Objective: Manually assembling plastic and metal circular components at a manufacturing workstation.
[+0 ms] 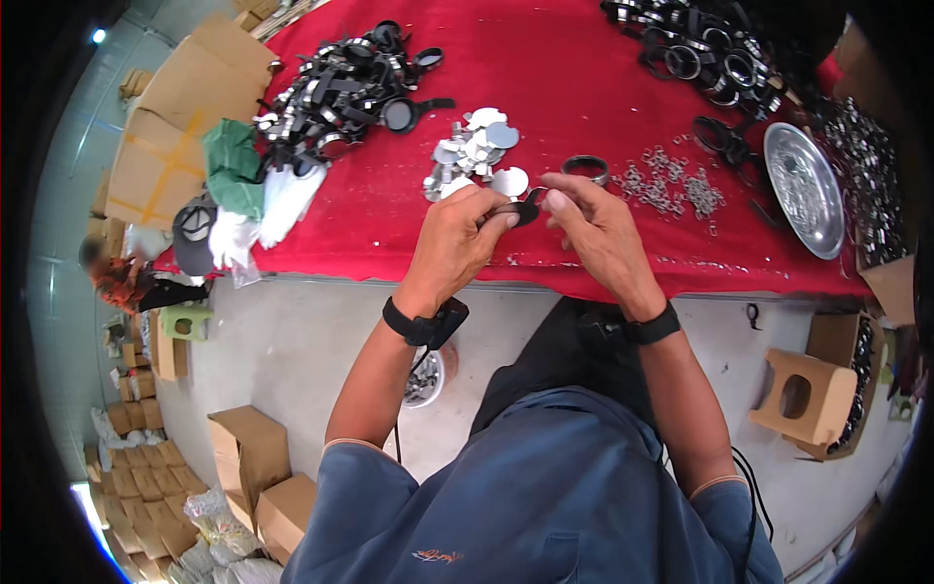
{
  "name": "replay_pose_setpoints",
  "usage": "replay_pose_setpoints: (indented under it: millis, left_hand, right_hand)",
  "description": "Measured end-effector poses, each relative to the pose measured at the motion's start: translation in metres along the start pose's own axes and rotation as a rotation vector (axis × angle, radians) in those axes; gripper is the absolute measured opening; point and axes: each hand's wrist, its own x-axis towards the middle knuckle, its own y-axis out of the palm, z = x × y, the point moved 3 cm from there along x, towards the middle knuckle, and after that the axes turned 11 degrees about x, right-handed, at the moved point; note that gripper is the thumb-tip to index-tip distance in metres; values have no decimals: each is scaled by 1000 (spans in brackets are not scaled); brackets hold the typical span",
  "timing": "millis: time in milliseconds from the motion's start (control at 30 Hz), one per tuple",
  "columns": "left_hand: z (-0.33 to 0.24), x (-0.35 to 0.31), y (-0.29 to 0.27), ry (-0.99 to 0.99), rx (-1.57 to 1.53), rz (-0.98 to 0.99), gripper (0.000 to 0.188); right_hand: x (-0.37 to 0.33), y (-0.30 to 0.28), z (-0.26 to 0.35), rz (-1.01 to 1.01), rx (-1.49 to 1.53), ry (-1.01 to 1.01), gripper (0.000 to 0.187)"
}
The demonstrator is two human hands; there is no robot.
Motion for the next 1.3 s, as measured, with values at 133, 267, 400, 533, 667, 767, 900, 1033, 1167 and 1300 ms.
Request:
replay_pose_setpoints:
  millis: [133, 267, 400, 533, 667, 767, 900, 1033, 1167, 1300]
  left_hand:
    - [-17, 16, 15, 242, 104, -79, 14]
    - [-37, 27, 31, 395, 346, -169, 13]
    - [-41, 40, 43, 395, 212, -74, 16]
    - [-35, 59, 39, 333, -6, 110, 15]
    - [-21, 83, 42, 223, -241, 455, 24]
    - [-20, 88, 49, 194, -373, 670, 31]
    - [1, 96, 59, -11, -188, 192, 41]
    - [30, 88, 101, 88, 102, 81, 65]
    - [15, 84, 113, -43, -128, 230, 65]
    - [20, 76, 130, -184, -292, 230, 65]
  right_hand:
    - [-2, -23, -1, -35, -96, 19, 32]
    - [-9, -42, 13, -79, -165, -23, 31]
    - [-14, -49, 38, -73, -556, -429, 31]
    - [-14, -59, 50, 19, -730, -615, 28]
    - [-9, -59, 67, 138, -708, -627, 24]
    - [-11, -60, 74, 182, -720, -593, 20]
    - [5, -79, 78, -73, -848, -570, 15]
    - [27, -84, 45, -413, -648, -360, 19]
    - [37, -68, 8, -448, -727, -412, 19]
    - [34, -44, -8, -447, -853, -456, 16]
